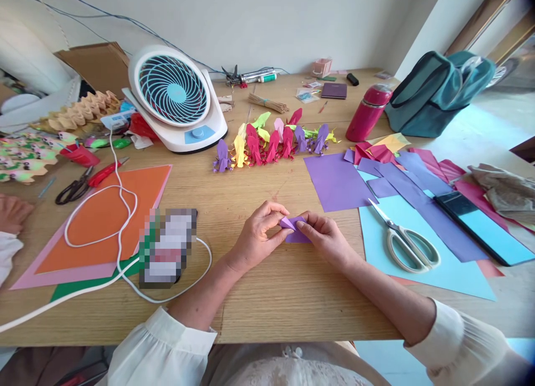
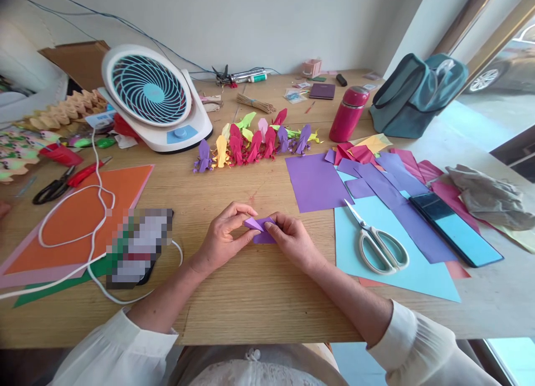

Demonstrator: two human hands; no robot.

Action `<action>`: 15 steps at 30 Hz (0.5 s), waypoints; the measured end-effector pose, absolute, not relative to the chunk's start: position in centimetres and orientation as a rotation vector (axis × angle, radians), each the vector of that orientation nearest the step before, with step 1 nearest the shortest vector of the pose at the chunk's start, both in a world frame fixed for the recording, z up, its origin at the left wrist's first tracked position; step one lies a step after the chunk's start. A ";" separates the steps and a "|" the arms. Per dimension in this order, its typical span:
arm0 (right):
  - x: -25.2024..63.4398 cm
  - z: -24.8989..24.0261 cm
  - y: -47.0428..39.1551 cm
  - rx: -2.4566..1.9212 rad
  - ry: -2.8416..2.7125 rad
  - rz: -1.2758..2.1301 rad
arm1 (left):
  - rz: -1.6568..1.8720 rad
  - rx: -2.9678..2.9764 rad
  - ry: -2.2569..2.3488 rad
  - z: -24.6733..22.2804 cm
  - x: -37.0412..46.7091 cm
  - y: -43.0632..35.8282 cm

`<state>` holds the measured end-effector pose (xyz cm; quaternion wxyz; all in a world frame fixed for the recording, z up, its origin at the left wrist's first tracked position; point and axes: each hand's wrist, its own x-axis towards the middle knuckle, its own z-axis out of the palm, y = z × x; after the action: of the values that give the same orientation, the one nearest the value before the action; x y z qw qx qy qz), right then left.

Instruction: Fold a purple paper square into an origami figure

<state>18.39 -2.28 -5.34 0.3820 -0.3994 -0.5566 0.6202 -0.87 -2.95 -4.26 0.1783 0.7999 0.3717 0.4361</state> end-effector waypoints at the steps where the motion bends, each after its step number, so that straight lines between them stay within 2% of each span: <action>1: 18.4 -5.3 -2.3 -1.015 -1.400 1.594 | 1.241 2.245 1.049 -4.2 -0.9 -2.9; 15: 18.2 -5.4 -2.5 -1.044 -1.407 1.501 | 1.218 1.809 1.273 -3.7 0.4 -3.6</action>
<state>18.19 -2.47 -5.41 0.4055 -0.4136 -0.5575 0.5948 0.41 -3.64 -3.72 0.3035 0.6825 0.4802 0.4598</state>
